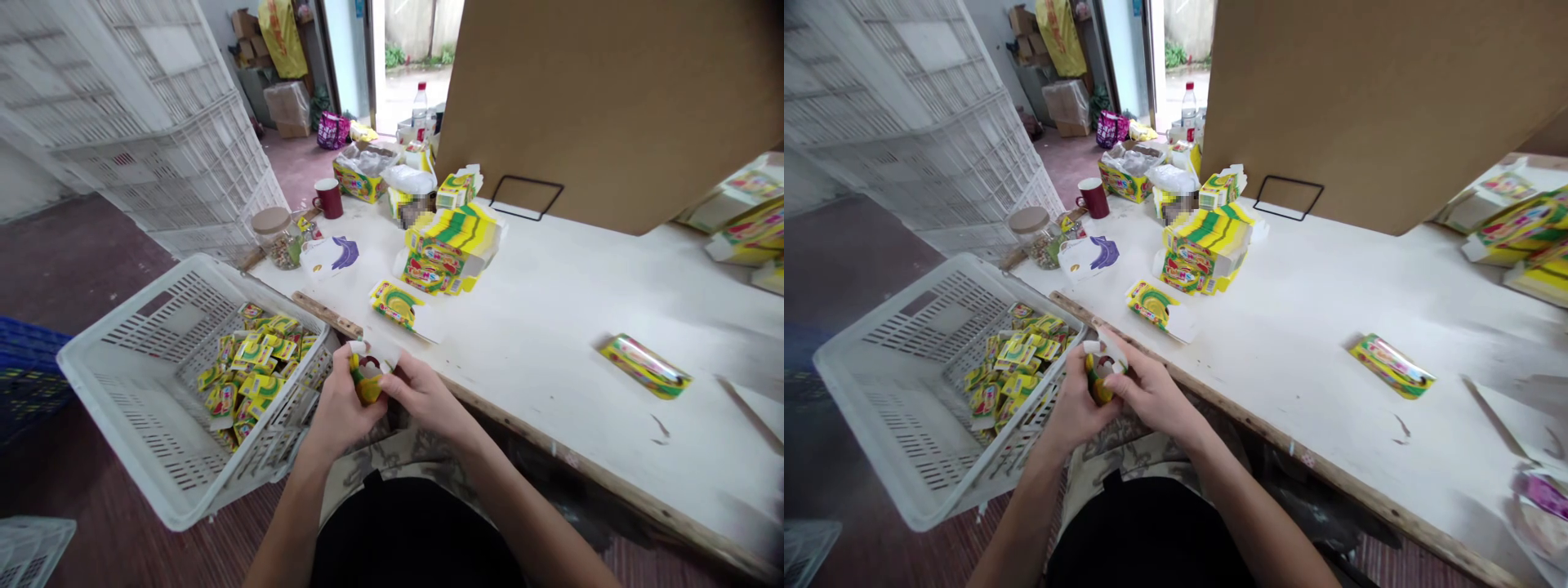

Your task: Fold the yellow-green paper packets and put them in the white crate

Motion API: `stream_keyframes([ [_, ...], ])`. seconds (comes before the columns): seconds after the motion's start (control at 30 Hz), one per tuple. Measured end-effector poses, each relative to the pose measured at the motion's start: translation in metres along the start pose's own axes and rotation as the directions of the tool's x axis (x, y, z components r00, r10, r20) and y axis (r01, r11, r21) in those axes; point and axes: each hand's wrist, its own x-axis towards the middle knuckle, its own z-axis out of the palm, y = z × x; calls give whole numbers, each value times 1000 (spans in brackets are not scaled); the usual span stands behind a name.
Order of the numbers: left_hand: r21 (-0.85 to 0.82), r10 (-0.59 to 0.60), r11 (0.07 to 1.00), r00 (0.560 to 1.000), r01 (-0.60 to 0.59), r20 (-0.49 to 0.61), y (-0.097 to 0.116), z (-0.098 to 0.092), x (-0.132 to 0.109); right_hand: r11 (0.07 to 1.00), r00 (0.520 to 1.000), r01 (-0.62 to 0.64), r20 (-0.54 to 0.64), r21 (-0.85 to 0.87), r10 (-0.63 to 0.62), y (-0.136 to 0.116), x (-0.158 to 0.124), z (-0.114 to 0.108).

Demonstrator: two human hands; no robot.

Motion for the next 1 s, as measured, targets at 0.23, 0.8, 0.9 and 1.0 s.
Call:
stream_keyframes([
  [0.23, 86, 2, 996, 1000, 0, -23, -4, 12, 5, 946, 986, 79, -116, -315, -121, 13, -2, 4],
  [0.8, 170, -20, 985, 999, 14, 35, -9, -18, 3, 865, 993, 85, 117, -494, -30, 10, 0, -34],
  [0.9, 195, -14, 981, 999, 5, 43, -9, -16, 2, 874, 997, 75, 66, -481, -49, 12, -2, -31],
  [1.0, 162, -21, 987, 995, 5, 95, -8, -17, 0, 883, 989, 93, 143, -459, -30, 9, -1, -35],
])
